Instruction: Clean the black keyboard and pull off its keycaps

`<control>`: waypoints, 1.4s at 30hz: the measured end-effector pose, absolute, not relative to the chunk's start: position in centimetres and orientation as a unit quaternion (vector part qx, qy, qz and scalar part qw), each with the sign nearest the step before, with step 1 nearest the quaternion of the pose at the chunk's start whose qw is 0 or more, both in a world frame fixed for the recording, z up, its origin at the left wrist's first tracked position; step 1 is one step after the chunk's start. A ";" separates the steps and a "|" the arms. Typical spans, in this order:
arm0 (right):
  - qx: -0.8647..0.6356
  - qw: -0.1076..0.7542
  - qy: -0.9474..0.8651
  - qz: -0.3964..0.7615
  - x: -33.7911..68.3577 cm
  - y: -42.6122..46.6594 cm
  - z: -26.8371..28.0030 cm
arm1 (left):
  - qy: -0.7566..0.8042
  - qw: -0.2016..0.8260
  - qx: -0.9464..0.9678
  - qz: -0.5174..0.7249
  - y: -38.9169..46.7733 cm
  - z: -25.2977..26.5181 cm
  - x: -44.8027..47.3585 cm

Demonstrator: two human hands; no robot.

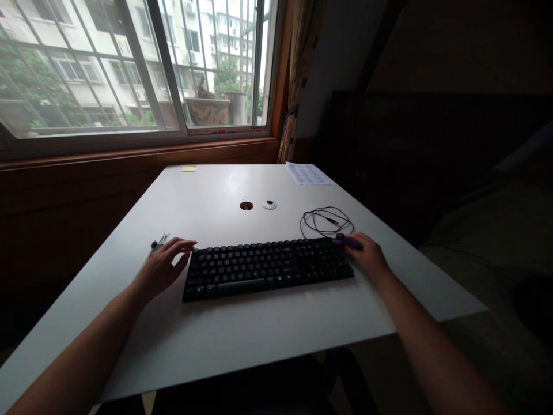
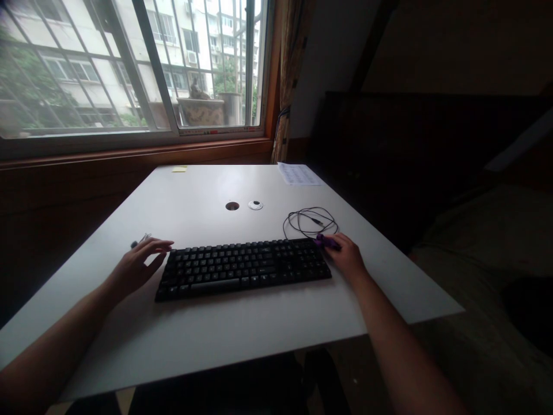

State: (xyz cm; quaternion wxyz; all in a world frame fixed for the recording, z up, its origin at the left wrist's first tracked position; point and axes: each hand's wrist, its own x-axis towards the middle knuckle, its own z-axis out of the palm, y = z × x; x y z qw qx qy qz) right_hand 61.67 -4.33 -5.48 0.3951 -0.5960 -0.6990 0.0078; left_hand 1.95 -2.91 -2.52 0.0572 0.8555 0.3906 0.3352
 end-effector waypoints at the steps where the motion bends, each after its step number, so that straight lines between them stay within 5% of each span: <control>1: -0.596 0.395 -0.699 0.008 61.7 -4.3 -5.5 | 0.391 0.053 0.858 0.330 -3.0 -2.5 2.0; 42: -0.595 0.387 -0.704 -0.002 61.7 -4.3 -5.4 | 0.386 0.032 0.886 0.253 -3.5 -1.5 2.5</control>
